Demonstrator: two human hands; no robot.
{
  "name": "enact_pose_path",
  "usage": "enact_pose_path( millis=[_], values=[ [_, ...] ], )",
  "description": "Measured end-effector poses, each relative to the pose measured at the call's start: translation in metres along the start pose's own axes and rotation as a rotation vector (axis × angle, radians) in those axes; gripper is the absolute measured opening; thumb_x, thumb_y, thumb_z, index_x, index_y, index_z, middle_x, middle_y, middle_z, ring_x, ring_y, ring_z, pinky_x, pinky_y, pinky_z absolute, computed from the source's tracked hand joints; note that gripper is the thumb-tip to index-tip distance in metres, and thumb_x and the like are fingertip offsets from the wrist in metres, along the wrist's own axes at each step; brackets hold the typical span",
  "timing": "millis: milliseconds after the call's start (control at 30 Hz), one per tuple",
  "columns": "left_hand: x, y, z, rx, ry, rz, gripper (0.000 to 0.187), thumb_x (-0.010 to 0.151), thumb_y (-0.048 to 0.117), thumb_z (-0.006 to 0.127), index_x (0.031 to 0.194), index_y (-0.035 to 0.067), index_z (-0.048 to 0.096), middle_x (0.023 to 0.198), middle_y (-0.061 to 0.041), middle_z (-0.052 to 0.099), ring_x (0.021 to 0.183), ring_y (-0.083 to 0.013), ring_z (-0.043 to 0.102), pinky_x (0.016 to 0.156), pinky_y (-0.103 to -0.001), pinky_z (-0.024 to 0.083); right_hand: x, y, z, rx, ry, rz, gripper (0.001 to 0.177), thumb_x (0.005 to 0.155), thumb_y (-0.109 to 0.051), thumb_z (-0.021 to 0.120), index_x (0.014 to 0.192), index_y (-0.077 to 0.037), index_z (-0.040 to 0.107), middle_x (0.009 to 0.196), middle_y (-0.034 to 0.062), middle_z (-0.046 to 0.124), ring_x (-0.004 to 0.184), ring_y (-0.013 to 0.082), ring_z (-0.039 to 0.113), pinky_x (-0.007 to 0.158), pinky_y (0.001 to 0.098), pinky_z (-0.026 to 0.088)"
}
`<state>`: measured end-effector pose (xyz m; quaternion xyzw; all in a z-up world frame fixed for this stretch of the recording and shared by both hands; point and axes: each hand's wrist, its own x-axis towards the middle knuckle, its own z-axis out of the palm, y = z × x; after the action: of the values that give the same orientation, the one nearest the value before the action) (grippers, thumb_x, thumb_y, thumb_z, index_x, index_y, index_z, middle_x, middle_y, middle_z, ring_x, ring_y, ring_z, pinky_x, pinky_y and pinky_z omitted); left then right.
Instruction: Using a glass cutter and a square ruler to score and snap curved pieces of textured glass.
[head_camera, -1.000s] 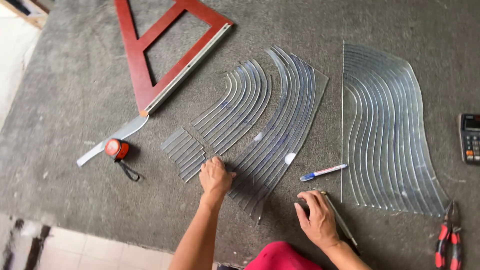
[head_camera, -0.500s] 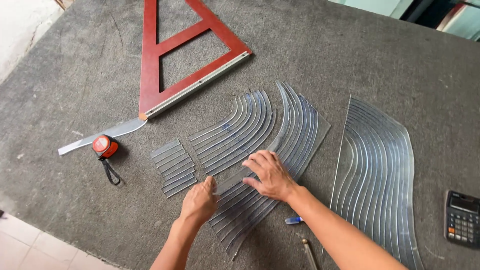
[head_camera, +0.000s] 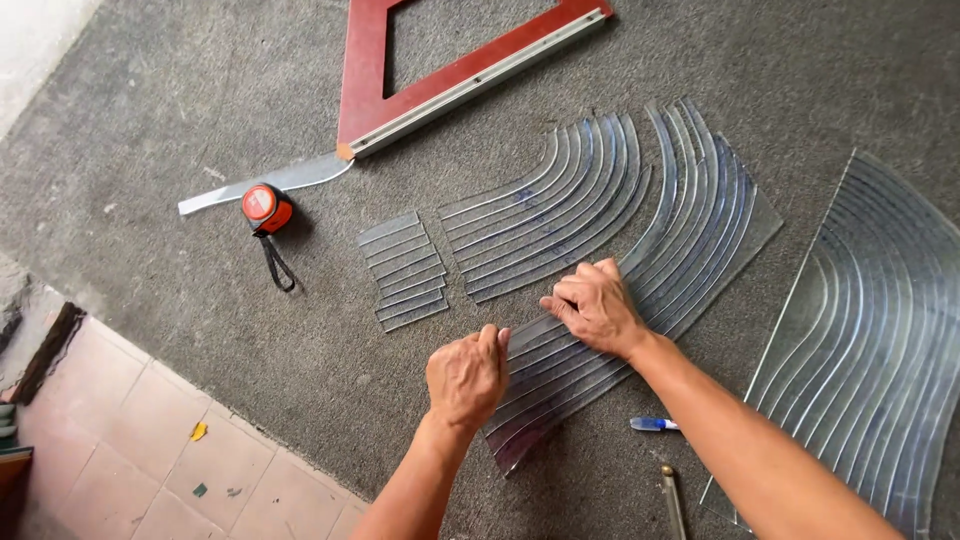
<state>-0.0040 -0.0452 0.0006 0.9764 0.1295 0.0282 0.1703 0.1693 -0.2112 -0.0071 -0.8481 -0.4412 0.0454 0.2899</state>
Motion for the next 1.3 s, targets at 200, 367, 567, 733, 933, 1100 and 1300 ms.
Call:
enact_pose_path(
  millis=[200, 367, 567, 733, 933, 1100, 1300],
  values=[
    [0.001, -0.017, 0.010, -0.049, 0.072, -0.050, 0.036, 0.109, 0.044, 0.032, 0.090, 0.020, 0.051, 0.060, -0.008, 0.061, 0.056, -0.0306, 0.070, 0.052, -0.042, 0.054, 0.006, 0.005, -0.002, 0.047, 0.031, -0.025, 0.047, 0.101, -0.056, 0.053, 0.069, -0.022, 0.051, 0.058, -0.0023, 0.050, 0.069, 0.0196, 0.058, 0.083, 0.0361, 0.040],
    [-0.005, -0.070, 0.007, -0.033, -0.052, -0.093, 0.030, 0.099, 0.042, 0.055, 0.115, 0.018, 0.047, 0.081, -0.007, 0.064, 0.068, -0.0252, 0.071, 0.058, -0.035, 0.055, 0.002, 0.008, 0.004, 0.110, -0.036, -0.068, 0.046, 0.078, -0.059, 0.080, 0.092, -0.021, 0.059, 0.070, 0.0022, 0.059, 0.077, 0.0239, 0.061, 0.084, 0.0398, 0.043],
    [-0.008, -0.109, 0.009, 0.165, 0.248, 0.206, 0.028, 0.095, 0.030, 0.060, 0.119, 0.016, 0.058, 0.096, -0.005, 0.055, 0.083, -0.0263, 0.060, 0.068, -0.037, 0.046, -0.002, 0.000, 0.016, -0.008, -0.029, -0.132, 0.031, 0.086, -0.050, 0.073, 0.096, -0.021, 0.066, 0.089, -0.0010, 0.060, 0.096, 0.0210, 0.057, 0.090, 0.0373, 0.043],
    [-0.010, -0.089, 0.007, 0.187, 0.479, 0.050, 0.040, 0.091, 0.046, 0.068, 0.122, 0.023, 0.059, 0.114, -0.003, 0.055, 0.102, -0.0247, 0.055, 0.084, -0.038, 0.039, -0.002, 0.005, 0.021, -0.175, 0.100, -0.103, 0.037, 0.083, -0.054, 0.076, 0.105, -0.026, 0.067, 0.107, -0.0034, 0.060, 0.111, 0.0198, 0.054, 0.101, 0.0413, 0.038],
    [0.011, -0.014, 0.006, -0.017, 0.241, -0.185, 0.069, 0.086, 0.051, 0.076, 0.137, 0.011, 0.052, 0.100, -0.007, 0.060, 0.093, -0.0244, 0.056, 0.082, -0.038, 0.039, -0.022, 0.060, -0.028, -0.295, 0.284, 0.187, 0.042, 0.085, -0.041, 0.083, 0.115, -0.018, 0.065, 0.099, 0.0015, 0.059, 0.099, 0.0267, 0.057, 0.093, 0.0455, 0.042],
    [0.031, 0.017, -0.001, 0.046, 0.183, -0.278, 0.104, 0.064, 0.058, 0.088, 0.145, 0.008, 0.046, 0.110, -0.011, 0.060, 0.100, -0.0291, 0.057, 0.084, -0.043, 0.042, -0.014, 0.067, -0.037, -0.283, 0.368, 0.318, 0.040, 0.082, -0.022, 0.084, 0.113, -0.008, 0.064, 0.086, 0.0101, 0.064, 0.086, 0.0376, 0.063, 0.083, 0.0502, 0.047],
    [0.046, 0.016, 0.014, 0.147, 0.125, -0.354, 0.119, 0.068, 0.076, 0.078, 0.151, -0.001, 0.038, 0.110, -0.011, 0.057, 0.092, -0.0252, 0.055, 0.083, -0.041, 0.040, 0.028, 0.035, -0.048, -0.176, 0.145, 0.874, 0.057, 0.089, -0.020, 0.073, 0.135, 0.005, 0.050, 0.099, 0.0144, 0.064, 0.085, 0.0270, 0.065, 0.075, 0.0391, 0.057]
  ],
)
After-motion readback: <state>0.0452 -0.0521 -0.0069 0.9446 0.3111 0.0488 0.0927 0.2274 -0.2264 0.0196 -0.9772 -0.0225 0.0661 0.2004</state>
